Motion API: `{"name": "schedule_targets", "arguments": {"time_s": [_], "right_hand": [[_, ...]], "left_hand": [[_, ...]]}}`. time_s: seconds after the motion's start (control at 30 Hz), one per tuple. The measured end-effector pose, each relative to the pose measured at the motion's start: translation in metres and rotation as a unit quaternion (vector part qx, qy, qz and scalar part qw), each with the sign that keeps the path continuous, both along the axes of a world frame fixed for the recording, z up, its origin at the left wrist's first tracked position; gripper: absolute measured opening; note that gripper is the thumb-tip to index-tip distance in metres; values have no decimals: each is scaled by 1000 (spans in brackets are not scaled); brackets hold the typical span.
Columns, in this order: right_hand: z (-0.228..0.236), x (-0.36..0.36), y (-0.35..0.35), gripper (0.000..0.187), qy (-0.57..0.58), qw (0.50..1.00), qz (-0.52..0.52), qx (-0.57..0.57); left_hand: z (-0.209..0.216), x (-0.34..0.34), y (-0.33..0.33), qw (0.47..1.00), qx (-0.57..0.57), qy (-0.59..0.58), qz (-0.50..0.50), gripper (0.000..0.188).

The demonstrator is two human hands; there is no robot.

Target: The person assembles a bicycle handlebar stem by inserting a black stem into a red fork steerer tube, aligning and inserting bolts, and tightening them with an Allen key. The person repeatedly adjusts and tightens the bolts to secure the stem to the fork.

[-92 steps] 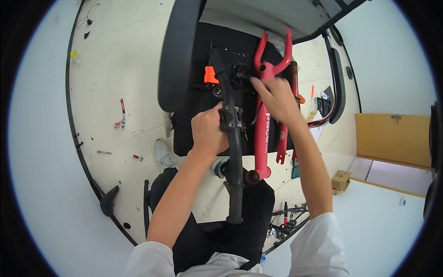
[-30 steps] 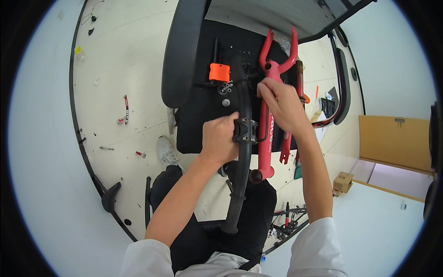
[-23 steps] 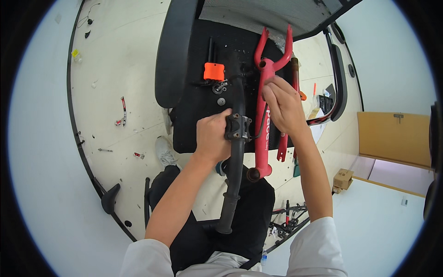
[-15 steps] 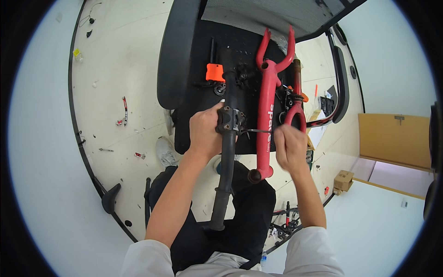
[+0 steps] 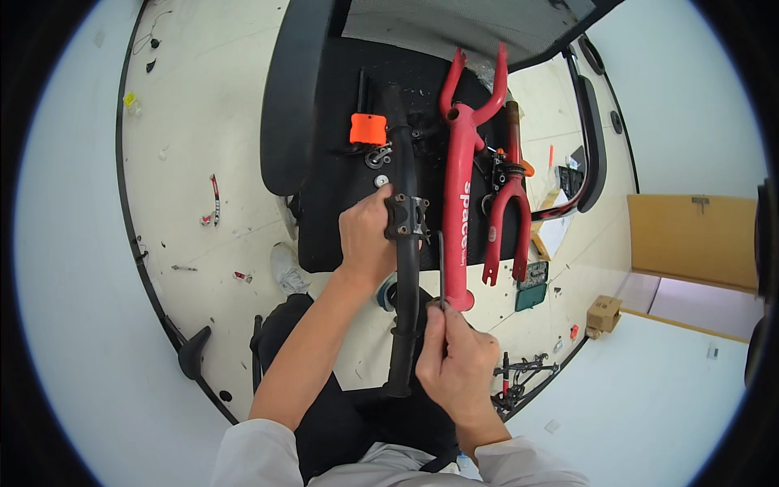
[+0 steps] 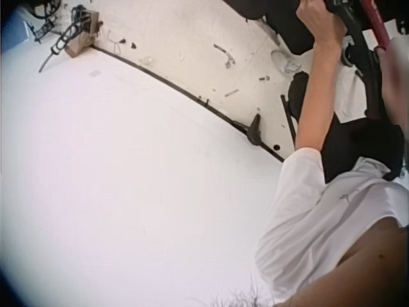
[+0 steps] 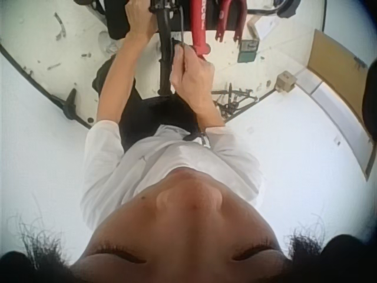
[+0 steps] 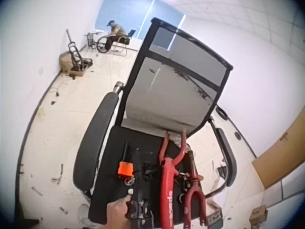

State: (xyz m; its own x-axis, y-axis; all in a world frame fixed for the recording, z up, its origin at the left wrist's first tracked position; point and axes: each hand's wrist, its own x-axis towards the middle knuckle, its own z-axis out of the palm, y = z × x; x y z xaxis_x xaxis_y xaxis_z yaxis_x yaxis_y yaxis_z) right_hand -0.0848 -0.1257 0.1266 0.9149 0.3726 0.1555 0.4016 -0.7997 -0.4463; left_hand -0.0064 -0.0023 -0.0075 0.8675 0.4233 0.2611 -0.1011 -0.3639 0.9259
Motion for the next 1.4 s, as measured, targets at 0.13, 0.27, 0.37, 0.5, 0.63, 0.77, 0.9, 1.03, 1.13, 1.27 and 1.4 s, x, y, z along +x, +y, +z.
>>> {"name": "schedule_targets", "arguments": {"time_s": [0.13, 0.27, 0.37, 0.5, 0.63, 0.77, 0.9, 1.03, 1.13, 1.27, 1.4], "right_hand": [[9, -3, 7, 26, 60, 997, 5, 48], [26, 16, -6, 40, 149, 982, 88, 77], [23, 34, -23, 51, 72, 983, 149, 78], [26, 73, -22, 44, -49, 948, 310, 47], [30, 100, -11, 36, -75, 906, 416, 11], [20, 115, 4, 40, -112, 889, 444, -17], [16, 129, 34, 30, -87, 899, 429, -29], [2, 167, 43, 36, -78, 944, 322, 1], [-12, 201, 28, 38, -21, 980, 199, 8], [-42, 219, -8, 40, 111, 987, 109, 34], [-58, 196, -31, 41, 226, 967, 25, 112]], "left_hand": [[3, 0, -5, 1000, -17, -17, -4, 22], [2, -2, 3, 996, -55, -16, -62, 19], [1, 0, 11, 995, -38, -11, -93, 20], [0, 1, 14, 994, 3, 9, -105, 25], [-2, 1, 10, 992, -19, 15, -122, 27], [5, 4, 15, 995, 5, 37, -94, 30], [-15, 2, 4, 988, 77, -127, -39, 35], [7, 0, 11, 989, 104, 2, -108, 42], [2, -3, 3, 990, 94, -62, -80, 37], [-3, -4, 4, 996, 44, -48, -54, 32], [-3, -6, 15, 999, 20, 2, -44, 25]]}}
